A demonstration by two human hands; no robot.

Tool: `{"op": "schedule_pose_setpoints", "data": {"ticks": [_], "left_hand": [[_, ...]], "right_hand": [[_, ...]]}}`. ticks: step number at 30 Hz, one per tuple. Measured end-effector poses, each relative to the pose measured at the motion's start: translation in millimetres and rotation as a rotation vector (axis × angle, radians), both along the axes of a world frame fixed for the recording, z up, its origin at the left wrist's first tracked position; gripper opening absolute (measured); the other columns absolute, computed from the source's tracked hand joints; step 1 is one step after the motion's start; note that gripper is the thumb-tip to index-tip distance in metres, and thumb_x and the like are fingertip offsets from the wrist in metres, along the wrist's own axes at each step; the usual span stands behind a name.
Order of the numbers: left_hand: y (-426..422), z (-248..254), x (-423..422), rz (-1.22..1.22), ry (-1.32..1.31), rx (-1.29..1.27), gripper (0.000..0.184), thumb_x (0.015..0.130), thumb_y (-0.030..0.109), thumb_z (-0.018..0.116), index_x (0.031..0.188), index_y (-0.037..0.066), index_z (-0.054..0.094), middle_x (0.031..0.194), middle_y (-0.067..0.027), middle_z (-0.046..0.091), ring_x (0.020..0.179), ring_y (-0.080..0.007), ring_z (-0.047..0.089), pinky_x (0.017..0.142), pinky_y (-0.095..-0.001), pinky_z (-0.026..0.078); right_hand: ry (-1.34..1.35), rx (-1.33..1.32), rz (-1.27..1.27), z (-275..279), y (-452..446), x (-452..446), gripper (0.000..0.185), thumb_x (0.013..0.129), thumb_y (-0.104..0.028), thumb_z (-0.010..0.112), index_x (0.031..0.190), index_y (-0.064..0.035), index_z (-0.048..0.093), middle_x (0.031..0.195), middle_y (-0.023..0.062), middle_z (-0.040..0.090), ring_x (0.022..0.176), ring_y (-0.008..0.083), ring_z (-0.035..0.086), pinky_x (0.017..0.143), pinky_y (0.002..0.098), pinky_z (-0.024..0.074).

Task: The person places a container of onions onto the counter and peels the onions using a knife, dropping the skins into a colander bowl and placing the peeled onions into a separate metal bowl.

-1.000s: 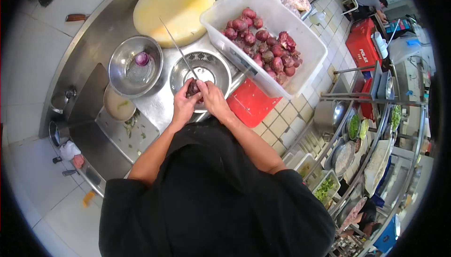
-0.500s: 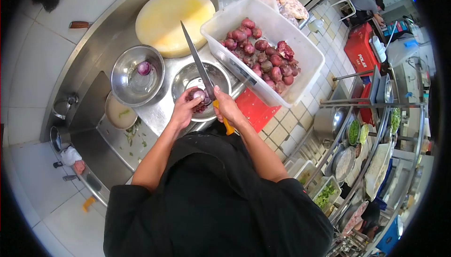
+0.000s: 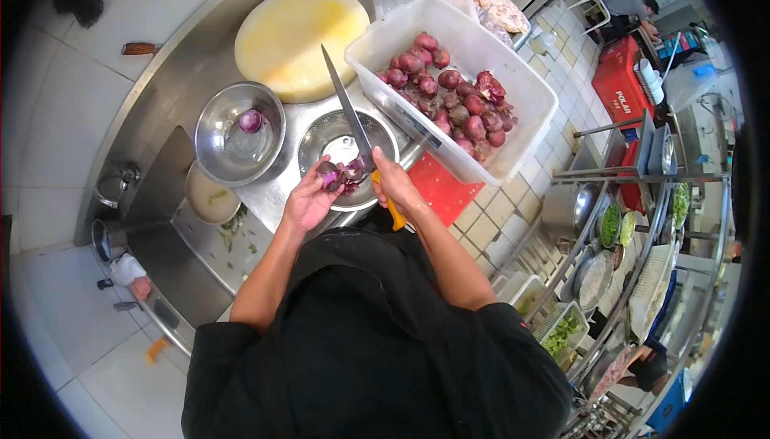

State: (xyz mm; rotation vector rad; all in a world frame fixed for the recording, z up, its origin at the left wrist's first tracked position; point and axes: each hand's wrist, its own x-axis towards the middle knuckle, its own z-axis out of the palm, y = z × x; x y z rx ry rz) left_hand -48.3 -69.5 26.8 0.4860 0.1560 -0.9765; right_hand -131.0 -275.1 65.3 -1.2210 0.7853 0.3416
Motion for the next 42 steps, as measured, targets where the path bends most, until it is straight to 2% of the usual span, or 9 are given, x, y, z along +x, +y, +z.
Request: {"op": "schedule_pose_setpoints", "data": {"ticks": [3, 6, 9, 12, 13, 19, 22, 38, 42], "left_hand": [[-2, -22, 5, 0.014, -0.076, 0.052, 0.052, 0.092, 0.006, 0.064, 0.141, 0.009, 0.045, 0.124, -0.0108, 0.058, 0.117, -0.0266, 0.059, 0.102, -0.0400, 0.048], [-8, -23, 10, 0.048, -0.152, 0.189, 0.052, 0.090, 0.005, 0.065, 0.139, 0.008, 0.046, 0.124, -0.0087, 0.059, 0.116, -0.0231, 0.059, 0.100, -0.0395, 0.049], [-14, -6, 13, 0.094, -0.175, 0.265, 0.047, 0.092, 0.006, 0.063, 0.136, 0.006, 0.048, 0.122, -0.0091, 0.061, 0.113, -0.0215, 0.061, 0.097, -0.0378, 0.051], [-17, 7, 15, 0.115, -0.172, 0.341, 0.041, 0.094, 0.006, 0.061, 0.133, 0.004, 0.050, 0.121, -0.0099, 0.063, 0.111, -0.0201, 0.062, 0.094, -0.0361, 0.052], [-18, 10, 15, 0.129, -0.185, 0.341, 0.039, 0.094, 0.007, 0.061, 0.131, 0.003, 0.051, 0.121, -0.0098, 0.064, 0.110, -0.0195, 0.062, 0.094, -0.0355, 0.052], [-26, 4, 17, 0.162, -0.253, 0.410, 0.030, 0.093, 0.008, 0.062, 0.122, 0.001, 0.054, 0.115, -0.0088, 0.066, 0.106, -0.0176, 0.064, 0.091, -0.0334, 0.053], [-28, 6, 17, 0.176, -0.260, 0.431, 0.030, 0.093, 0.006, 0.062, 0.120, 0.000, 0.053, 0.112, -0.0104, 0.066, 0.104, -0.0181, 0.065, 0.089, -0.0327, 0.054], [-37, 15, -6, 0.186, -0.303, 0.486, 0.034, 0.091, 0.001, 0.060, 0.122, -0.003, 0.045, 0.104, -0.0175, 0.070, 0.077, -0.0238, 0.072, 0.060, -0.0321, 0.061], [-41, 9, -29, 0.130, -0.353, 0.530, 0.039, 0.089, -0.002, 0.062, 0.124, -0.003, 0.047, 0.112, -0.0134, 0.066, 0.101, -0.0208, 0.067, 0.087, -0.0334, 0.056]], "right_hand": [[-0.062, -0.148, 0.040, 16, 6, 3, 0.062, 0.100, -0.063, 0.035, 0.092, -0.0045, 0.054, 0.054, 0.0008, 0.040, 0.039, 0.0110, 0.037, 0.035, 0.0280, 0.0313], [-0.110, -0.276, 0.157, 11, 3, 1, 0.066, 0.102, -0.058, 0.036, 0.116, 0.0015, 0.059, 0.066, 0.0124, 0.060, 0.052, 0.0236, 0.059, 0.049, 0.0353, 0.0482], [-0.396, -0.950, 0.062, -11, 18, -10, 0.063, 0.101, -0.053, 0.042, 0.136, -0.0023, 0.055, 0.091, 0.0274, 0.070, 0.086, 0.0405, 0.069, 0.078, 0.0443, 0.0536], [-0.210, -0.709, 0.256, 30, 22, -26, 0.057, 0.101, -0.050, 0.044, 0.139, -0.0099, 0.054, 0.109, 0.0332, 0.064, 0.111, 0.0483, 0.058, 0.095, 0.0488, 0.0462], [-0.208, -0.750, 0.305, 30, 25, -32, 0.056, 0.100, -0.052, 0.045, 0.140, -0.0145, 0.053, 0.104, 0.0333, 0.065, 0.104, 0.0490, 0.060, 0.090, 0.0513, 0.0482], [-0.083, -0.797, 0.368, 47, 32, -47, 0.053, 0.101, -0.048, 0.046, 0.136, -0.0097, 0.057, 0.097, 0.0297, 0.067, 0.097, 0.0484, 0.063, 0.086, 0.0523, 0.0486], [-0.087, -0.836, 0.393, 44, 32, -58, 0.057, 0.101, -0.053, 0.040, 0.137, -0.0116, 0.055, 0.094, 0.0302, 0.067, 0.094, 0.0492, 0.064, 0.082, 0.0562, 0.0485], [-0.075, -0.825, 0.349, 32, 44, -17, 0.062, 0.100, -0.058, 0.038, 0.136, -0.0100, 0.056, 0.105, 0.0297, 0.066, 0.103, 0.0481, 0.062, 0.088, 0.0549, 0.0478], [-0.101, -0.800, 0.327, 23, 44, -4, 0.063, 0.101, -0.056, 0.038, 0.131, -0.0048, 0.059, 0.100, 0.0306, 0.066, 0.101, 0.0480, 0.062, 0.087, 0.0534, 0.0478]]}}
